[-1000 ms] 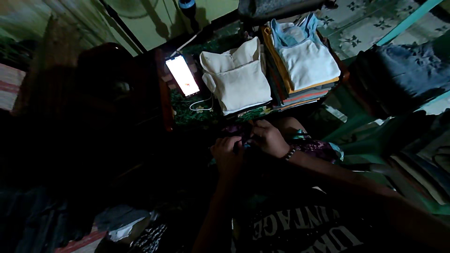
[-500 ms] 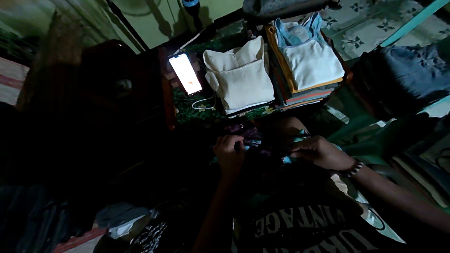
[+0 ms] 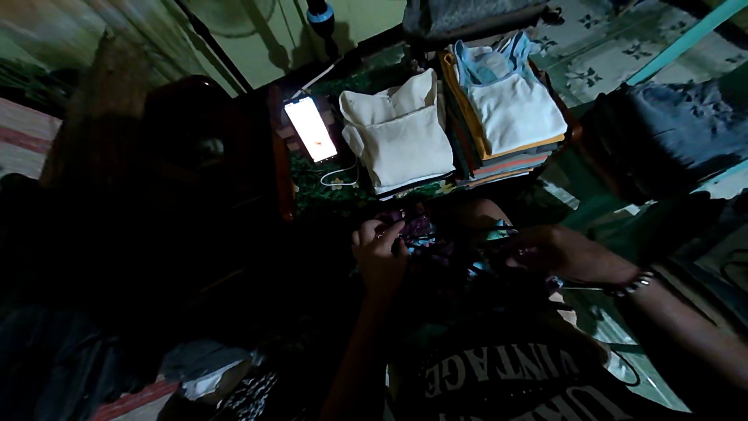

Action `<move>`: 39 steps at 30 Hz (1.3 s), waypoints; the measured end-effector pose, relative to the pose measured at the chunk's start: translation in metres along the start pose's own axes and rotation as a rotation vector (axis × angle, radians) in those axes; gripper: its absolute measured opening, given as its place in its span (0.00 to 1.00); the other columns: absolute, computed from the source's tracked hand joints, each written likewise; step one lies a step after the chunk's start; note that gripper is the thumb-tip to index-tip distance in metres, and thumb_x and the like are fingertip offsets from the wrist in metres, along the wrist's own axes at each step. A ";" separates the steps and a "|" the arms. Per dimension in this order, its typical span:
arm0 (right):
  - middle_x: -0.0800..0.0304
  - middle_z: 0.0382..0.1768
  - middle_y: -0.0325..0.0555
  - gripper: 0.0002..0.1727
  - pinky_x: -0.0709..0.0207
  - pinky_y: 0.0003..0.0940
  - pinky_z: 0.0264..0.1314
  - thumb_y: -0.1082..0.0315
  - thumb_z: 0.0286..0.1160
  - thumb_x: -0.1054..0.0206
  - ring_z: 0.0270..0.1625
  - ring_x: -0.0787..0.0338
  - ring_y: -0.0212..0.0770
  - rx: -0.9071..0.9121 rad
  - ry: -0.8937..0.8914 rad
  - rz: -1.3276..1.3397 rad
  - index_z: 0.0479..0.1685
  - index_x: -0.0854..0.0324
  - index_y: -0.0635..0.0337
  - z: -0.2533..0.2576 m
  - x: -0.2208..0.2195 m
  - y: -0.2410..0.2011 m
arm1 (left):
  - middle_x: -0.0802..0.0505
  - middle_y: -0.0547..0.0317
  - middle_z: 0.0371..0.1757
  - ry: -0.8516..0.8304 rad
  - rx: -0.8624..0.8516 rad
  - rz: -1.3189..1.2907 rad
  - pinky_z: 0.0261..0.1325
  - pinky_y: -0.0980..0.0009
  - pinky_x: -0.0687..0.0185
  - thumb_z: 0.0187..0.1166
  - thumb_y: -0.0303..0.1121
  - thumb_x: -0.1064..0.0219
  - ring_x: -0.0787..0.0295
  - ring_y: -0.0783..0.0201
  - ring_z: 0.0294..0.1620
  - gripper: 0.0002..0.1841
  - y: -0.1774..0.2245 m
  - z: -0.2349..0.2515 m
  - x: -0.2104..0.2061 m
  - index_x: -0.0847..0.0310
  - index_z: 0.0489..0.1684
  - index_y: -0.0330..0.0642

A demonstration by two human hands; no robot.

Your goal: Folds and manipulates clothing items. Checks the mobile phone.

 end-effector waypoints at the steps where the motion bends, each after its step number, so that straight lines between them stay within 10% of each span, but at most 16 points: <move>1: 0.08 0.48 0.48 0.16 0.14 0.47 0.56 0.55 0.80 0.31 0.48 0.09 0.42 0.058 0.047 0.027 0.53 0.09 0.57 0.015 -0.008 -0.006 | 0.12 0.47 0.61 -0.005 -0.010 0.006 0.59 0.41 0.25 0.68 0.30 0.27 0.19 0.42 0.63 0.15 0.001 -0.001 0.000 0.04 0.51 0.55; 8: 0.10 0.59 0.50 0.17 0.19 0.49 0.70 0.60 0.78 0.28 0.62 0.11 0.45 0.180 0.134 0.081 0.61 0.12 0.57 0.120 -0.067 -0.041 | 0.15 0.48 0.70 -0.101 0.085 0.079 0.68 0.37 0.32 0.74 0.40 0.29 0.25 0.40 0.71 0.11 -0.001 0.000 0.003 0.03 0.50 0.55; 19: 0.06 0.42 0.46 0.09 0.18 0.51 0.62 0.62 0.75 0.26 0.53 0.10 0.48 0.246 0.165 0.019 0.41 0.07 0.57 0.143 -0.082 -0.061 | 0.18 0.46 0.72 -0.148 0.210 0.030 0.70 0.33 0.35 0.76 0.45 0.29 0.28 0.37 0.75 0.12 -0.010 0.004 -0.001 0.08 0.51 0.54; 28: 0.12 0.26 0.38 0.13 0.25 0.24 0.26 0.64 0.83 0.34 0.22 0.21 0.26 0.127 -0.069 0.274 0.35 0.10 0.62 0.088 -0.018 -0.030 | 0.18 0.43 0.72 -0.176 0.223 -0.044 0.71 0.31 0.36 0.72 0.41 0.25 0.28 0.36 0.75 0.09 -0.013 0.005 0.003 0.08 0.41 0.47; 39: 0.13 0.24 0.40 0.13 0.26 0.26 0.25 0.77 0.84 0.43 0.22 0.20 0.32 -0.289 0.080 0.145 0.35 0.13 0.61 -0.060 0.110 0.063 | 0.18 0.41 0.72 -0.193 0.214 -0.077 0.70 0.31 0.34 0.72 0.38 0.24 0.27 0.35 0.75 0.09 -0.016 0.004 0.002 0.09 0.39 0.42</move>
Point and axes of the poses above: each hand's wrist, its own z-axis towards the middle knuckle, its own x-axis out of the back of the hand, y = z × x, the point moved 2 cm from there along z, towards the middle knuckle
